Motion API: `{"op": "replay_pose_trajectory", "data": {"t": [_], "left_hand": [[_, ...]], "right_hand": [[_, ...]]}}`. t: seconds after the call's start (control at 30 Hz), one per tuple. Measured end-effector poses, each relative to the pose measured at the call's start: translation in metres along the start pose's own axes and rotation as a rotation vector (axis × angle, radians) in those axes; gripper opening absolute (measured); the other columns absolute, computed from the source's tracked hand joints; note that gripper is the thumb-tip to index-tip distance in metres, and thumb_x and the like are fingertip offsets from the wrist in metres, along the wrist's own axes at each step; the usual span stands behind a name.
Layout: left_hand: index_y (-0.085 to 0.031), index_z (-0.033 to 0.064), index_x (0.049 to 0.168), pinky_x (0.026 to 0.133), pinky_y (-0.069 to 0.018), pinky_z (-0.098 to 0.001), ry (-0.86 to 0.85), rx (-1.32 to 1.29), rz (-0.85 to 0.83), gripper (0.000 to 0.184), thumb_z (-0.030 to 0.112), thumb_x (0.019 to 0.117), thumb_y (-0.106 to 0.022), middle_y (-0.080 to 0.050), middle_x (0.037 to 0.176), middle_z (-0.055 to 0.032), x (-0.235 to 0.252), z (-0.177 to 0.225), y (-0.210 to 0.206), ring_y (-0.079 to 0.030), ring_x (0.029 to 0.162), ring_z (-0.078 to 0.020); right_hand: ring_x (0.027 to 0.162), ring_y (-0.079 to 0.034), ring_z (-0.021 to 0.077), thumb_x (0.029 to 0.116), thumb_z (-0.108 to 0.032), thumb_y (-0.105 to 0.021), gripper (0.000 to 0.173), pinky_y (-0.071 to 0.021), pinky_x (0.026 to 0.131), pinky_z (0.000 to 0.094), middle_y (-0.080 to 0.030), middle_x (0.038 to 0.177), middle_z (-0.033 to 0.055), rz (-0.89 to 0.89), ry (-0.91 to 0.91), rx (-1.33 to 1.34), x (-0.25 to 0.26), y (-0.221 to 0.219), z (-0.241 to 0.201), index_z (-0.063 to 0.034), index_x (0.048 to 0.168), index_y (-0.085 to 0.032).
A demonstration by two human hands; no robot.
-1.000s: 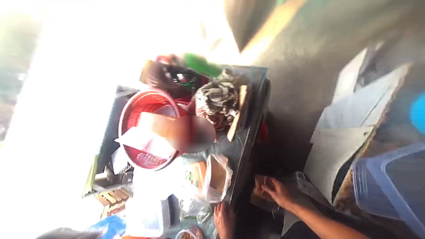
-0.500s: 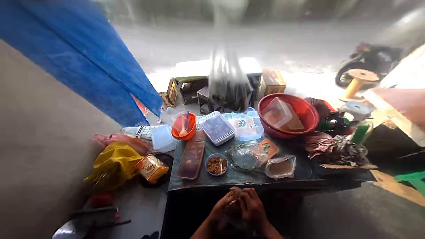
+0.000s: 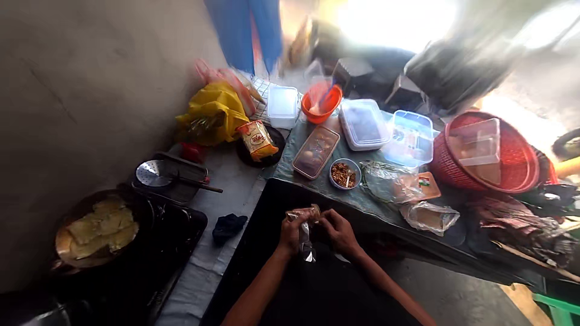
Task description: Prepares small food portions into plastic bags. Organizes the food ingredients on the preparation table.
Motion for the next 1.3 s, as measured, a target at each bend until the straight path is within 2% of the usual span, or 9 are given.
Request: {"op": "replay_pose_trajectory", "data": {"t": [0.17,0.27,0.33,0.47,0.63,0.77,1.0,1.17,1.3], "left_hand": [[-0.067,-0.0022,0.111,0.067,-0.0594,-0.0342,0.056,-0.053,-0.109,0.025,0.017,0.0951,-0.066,-0.073,0.089,-0.0107,0.002,0.000,-0.015,-0.069,0.073,-0.0164],[-0.068,-0.0038,0.111,0.077,-0.0607,-0.0355,-0.024,-0.105,-0.161,0.024,0.013,0.0945,-0.067,-0.074,0.095,-0.0117,0.001,0.009,-0.033,-0.071,0.082,-0.0170],[-0.068,-0.0042,0.111,0.082,-0.0607,-0.0372,-0.080,-0.109,-0.184,0.025,0.012,0.0929,-0.068,-0.074,0.097,-0.0124,0.000,0.014,-0.045,-0.072,0.086,-0.0181],[-0.067,-0.0031,0.113,0.072,-0.0609,-0.0342,-0.103,-0.193,-0.104,0.025,0.013,0.0944,-0.067,-0.073,0.094,-0.0114,-0.010,0.010,-0.064,-0.070,0.077,-0.0168],[-0.065,0.0051,0.110,0.051,-0.0545,-0.0265,0.111,-0.264,-0.192,0.019,0.019,0.0994,-0.058,-0.069,0.082,-0.0069,-0.012,-0.014,-0.087,-0.063,0.058,-0.0122],[-0.064,0.0094,0.104,0.047,-0.0520,-0.0255,0.209,-0.216,-0.277,0.012,0.019,0.1003,-0.058,-0.069,0.081,-0.0053,-0.008,-0.031,-0.100,-0.062,0.056,-0.0112],[-0.065,0.0028,0.107,0.050,-0.0535,-0.0258,0.035,-0.225,-0.053,0.016,0.016,0.1000,-0.059,-0.070,0.081,-0.0067,-0.019,-0.020,-0.107,-0.062,0.058,-0.0109],[-0.070,0.0011,0.110,0.084,-0.0607,-0.0360,-0.115,0.240,-0.177,0.025,0.016,0.0910,-0.073,-0.075,0.098,-0.0090,-0.015,-0.009,-0.130,-0.072,0.088,-0.0160],[-0.070,0.0026,0.114,0.069,-0.0600,-0.0313,-0.142,0.125,-0.268,0.027,0.017,0.0916,-0.068,-0.074,0.095,-0.0098,-0.015,-0.017,-0.147,-0.069,0.074,-0.0150]], "right_hand": [[0.058,-0.054,0.0103,0.1058,-0.021,-0.051,0.019,-0.0484,0.050,0.0277,-0.061,0.078,0.0013,-0.119,-0.025,0.314,-0.004,0.010,-0.008,-0.0051,0.108,-0.061],[0.065,-0.057,0.0080,0.1071,-0.023,-0.049,0.021,-0.0496,0.054,0.0243,-0.067,0.097,0.0014,-0.181,0.077,0.329,-0.011,0.024,-0.026,-0.0069,0.115,-0.060],[0.063,-0.056,0.0066,0.1065,-0.024,-0.050,0.018,-0.0480,0.052,0.0223,-0.065,0.092,-0.0009,-0.191,0.089,0.294,-0.015,0.035,-0.032,-0.0090,0.111,-0.059],[0.053,-0.049,0.0037,0.1017,-0.022,-0.056,0.013,-0.0435,0.048,0.0201,-0.055,0.068,-0.0067,-0.102,0.070,0.238,-0.002,0.060,-0.011,-0.0121,0.097,-0.063],[0.051,-0.048,0.0023,0.0990,-0.021,-0.059,0.013,-0.0432,0.048,0.0185,-0.057,0.067,-0.0070,-0.142,0.055,0.349,0.015,0.078,0.001,-0.0130,0.093,-0.067],[0.051,-0.047,0.0035,0.1033,-0.023,-0.053,0.018,-0.0407,0.048,0.0197,-0.055,0.066,-0.0056,-0.243,0.081,0.289,0.012,0.087,0.004,-0.0119,0.095,-0.065],[0.055,-0.050,0.0051,0.1034,-0.023,-0.055,0.020,-0.0446,0.051,0.0243,-0.057,0.068,-0.0055,-0.266,0.112,0.264,0.028,0.098,0.024,-0.0095,0.094,-0.067],[0.061,-0.055,0.0100,0.1062,-0.024,-0.052,0.023,-0.0484,0.059,0.0296,-0.058,0.070,-0.0006,-0.179,0.090,0.205,0.030,0.125,0.026,-0.0085,0.096,-0.065],[0.058,-0.053,0.0074,0.1059,-0.022,-0.052,0.023,-0.0473,0.055,0.0270,-0.058,0.068,-0.0017,-0.171,-0.231,0.385,0.024,0.125,0.071,-0.0078,0.095,-0.067]]}}
Point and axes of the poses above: each hand's wrist, its own x-axis towards the middle knuckle, its own y-axis out of the back of the hand, z = x × y, the point moved 9 cm from there along x, towards the middle knuckle
